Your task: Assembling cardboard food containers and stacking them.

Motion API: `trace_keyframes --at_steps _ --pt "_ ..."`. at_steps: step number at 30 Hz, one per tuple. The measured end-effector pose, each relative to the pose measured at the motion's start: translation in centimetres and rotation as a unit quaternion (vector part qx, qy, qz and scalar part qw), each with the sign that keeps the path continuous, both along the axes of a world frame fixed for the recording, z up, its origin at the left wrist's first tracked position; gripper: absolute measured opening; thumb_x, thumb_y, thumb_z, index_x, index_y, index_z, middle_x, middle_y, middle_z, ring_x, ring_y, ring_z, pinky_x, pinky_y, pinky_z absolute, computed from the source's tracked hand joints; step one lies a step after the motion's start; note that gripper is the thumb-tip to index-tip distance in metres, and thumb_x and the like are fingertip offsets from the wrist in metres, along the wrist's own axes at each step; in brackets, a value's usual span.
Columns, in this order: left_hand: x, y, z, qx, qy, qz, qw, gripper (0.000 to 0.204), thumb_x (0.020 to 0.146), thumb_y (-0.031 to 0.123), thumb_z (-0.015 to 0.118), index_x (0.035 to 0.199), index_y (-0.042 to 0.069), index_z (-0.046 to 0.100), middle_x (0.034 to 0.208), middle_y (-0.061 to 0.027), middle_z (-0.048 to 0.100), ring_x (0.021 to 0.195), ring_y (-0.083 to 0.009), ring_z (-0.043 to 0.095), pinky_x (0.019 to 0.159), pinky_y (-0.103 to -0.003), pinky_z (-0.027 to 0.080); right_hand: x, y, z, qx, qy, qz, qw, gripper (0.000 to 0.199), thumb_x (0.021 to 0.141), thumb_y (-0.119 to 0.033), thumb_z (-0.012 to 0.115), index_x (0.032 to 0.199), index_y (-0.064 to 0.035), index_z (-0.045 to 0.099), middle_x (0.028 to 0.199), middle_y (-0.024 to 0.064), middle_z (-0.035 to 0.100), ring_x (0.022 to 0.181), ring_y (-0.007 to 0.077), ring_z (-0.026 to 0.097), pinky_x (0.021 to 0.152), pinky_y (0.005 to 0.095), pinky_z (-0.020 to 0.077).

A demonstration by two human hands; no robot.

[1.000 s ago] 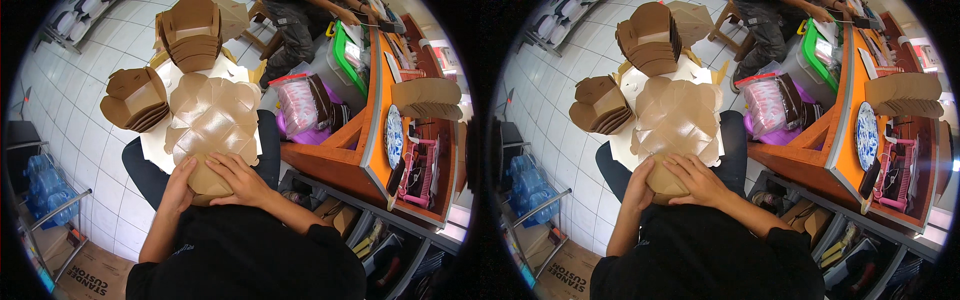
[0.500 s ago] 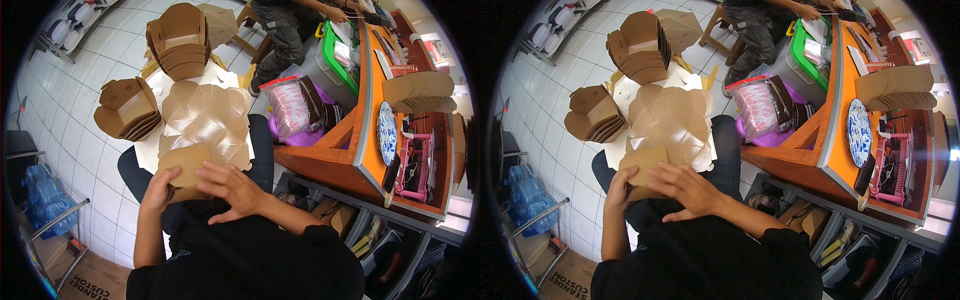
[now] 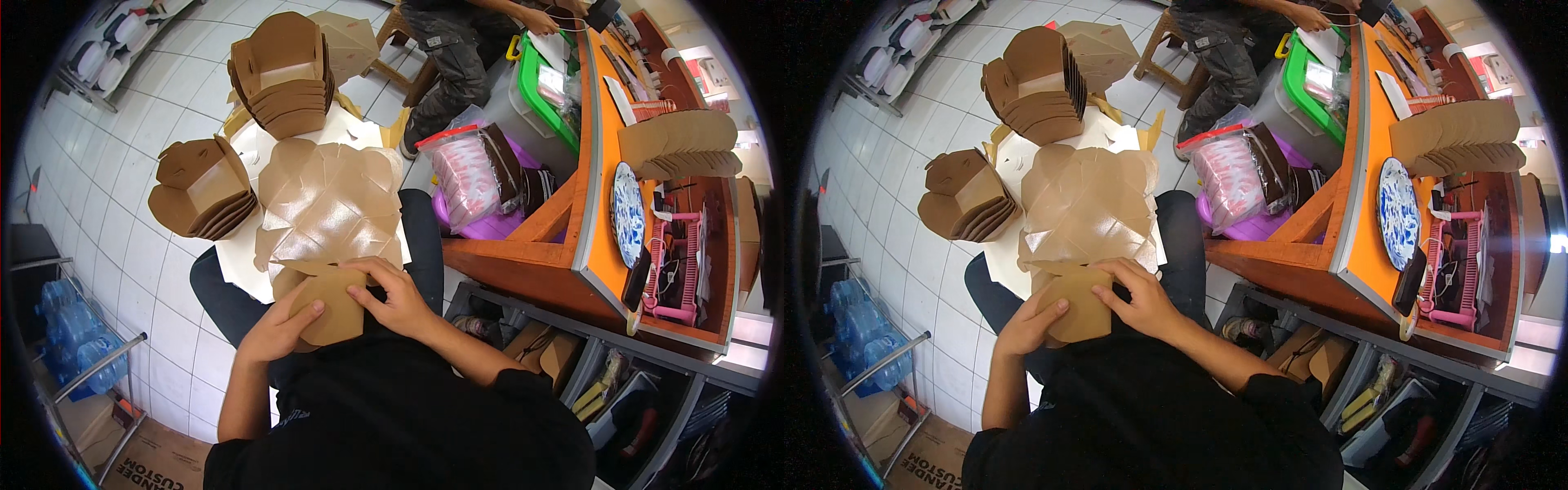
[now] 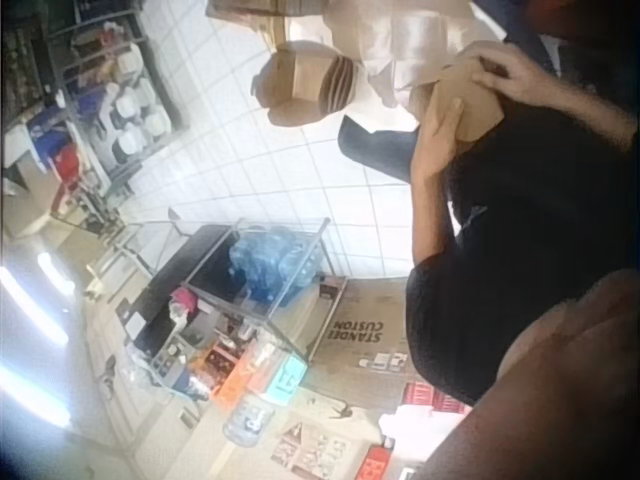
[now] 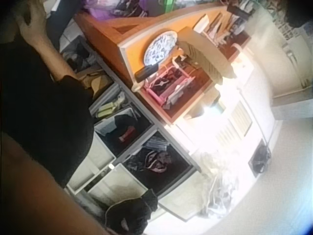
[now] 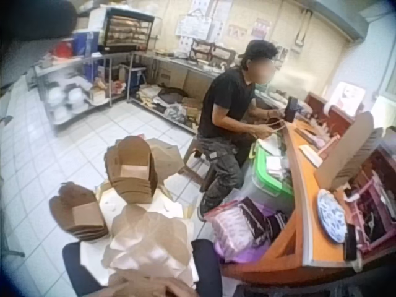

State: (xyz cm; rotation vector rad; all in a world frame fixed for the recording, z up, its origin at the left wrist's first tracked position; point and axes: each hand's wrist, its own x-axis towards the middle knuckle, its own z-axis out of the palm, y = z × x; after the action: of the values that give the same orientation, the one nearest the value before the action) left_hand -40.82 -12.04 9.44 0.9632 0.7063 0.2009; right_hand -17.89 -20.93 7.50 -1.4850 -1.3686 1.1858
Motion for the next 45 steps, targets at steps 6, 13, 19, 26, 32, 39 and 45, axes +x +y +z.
trace_keyframes --at_steps 6,13,19,26,32,39,45 --pt "-0.3 0.7 -0.4 0.105 0.018 -0.081 0.991 0.042 0.107 0.021 0.054 0.143 -0.001 0.051 0.125 -0.0142 0.065 0.113 -0.0192 0.059 0.101 -0.033 0.046 -1.5 0.3 -0.4 0.133 -0.083 -0.002 0.988 0.049 0.094 -0.014 0.071 0.141 -0.0052 0.059 0.138 0.0163 0.063 0.126 0.0347 0.058 0.106 0.0410 0.0470" --pt "0.1 -0.2 -0.1 0.092 0.054 -0.118 0.987 0.040 0.108 0.023 0.054 0.139 -0.001 0.055 0.114 -0.0135 0.069 0.104 -0.0171 0.063 0.093 -0.032 0.050 -0.4 -0.3 -2.0 0.090 -0.061 0.077 0.991 0.048 0.095 -0.016 0.070 0.141 -0.0067 0.060 0.138 0.0146 0.063 0.127 0.0345 0.057 0.108 0.0423 0.0440" --pt "0.4 1.4 0.9 0.189 0.036 -0.198 0.961 0.026 0.106 0.023 0.055 0.112 0.001 0.066 0.088 -0.0149 0.069 0.082 -0.0260 0.066 0.079 -0.037 0.051 -0.9 0.2 -0.3 0.070 -0.074 0.129 0.986 0.095 0.082 -0.034 0.085 0.157 -0.0065 0.033 0.152 0.0222 0.042 0.138 0.0387 0.045 0.115 0.0443 0.0379" --pt "0.8 1.6 1.5 0.342 0.020 -0.195 0.919 0.027 0.102 0.022 0.059 0.088 -0.001 0.063 0.079 -0.0223 0.064 0.074 -0.0417 0.060 0.072 -0.044 0.048 -1.5 -0.1 -1.2 -0.032 0.008 0.143 0.989 0.120 0.070 -0.042 0.093 0.160 -0.0065 0.022 0.153 0.0256 0.038 0.140 0.0398 0.043 0.117 0.0452 0.0365" --pt "1.0 1.3 3.6 0.265 0.069 -0.057 0.960 0.019 0.100 0.011 0.058 0.110 0.000 0.069 0.096 -0.0195 0.071 0.093 -0.0336 0.068 0.087 -0.038 0.051 -1.0 0.6 -1.3 -0.099 0.091 0.106 0.985 0.112 0.075 -0.041 0.091 0.159 -0.0052 0.025 0.149 0.0234 0.044 0.140 0.0349 0.045 0.115 0.0422 0.0380" --pt "-0.3 1.6 1.4 0.471 0.045 0.260 0.842 0.028 0.097 0.005 0.054 0.124 -0.003 0.061 0.125 -0.0186 0.063 0.119 -0.0290 0.059 0.106 -0.039 0.043 0.9 3.6 -0.8 -0.099 0.104 -0.061 0.988 0.108 0.085 -0.032 0.086 0.163 -0.0079 0.014 0.148 0.0242 0.043 0.136 0.0321 0.047 0.113 0.0422 0.0397" --pt "-1.0 0.8 -0.6 0.426 0.053 0.302 0.851 0.036 0.097 0.005 0.052 0.132 0.000 0.053 0.136 -0.0164 0.053 0.126 -0.0265 0.054 0.104 -0.038 0.044 2.5 7.3 -3.5 0.049 0.042 -0.015 0.998 0.106 0.094 -0.024 0.076 0.164 -0.0096 -0.002 0.166 0.0269 0.015 0.155 0.0363 0.019 0.124 0.0466 0.0227"
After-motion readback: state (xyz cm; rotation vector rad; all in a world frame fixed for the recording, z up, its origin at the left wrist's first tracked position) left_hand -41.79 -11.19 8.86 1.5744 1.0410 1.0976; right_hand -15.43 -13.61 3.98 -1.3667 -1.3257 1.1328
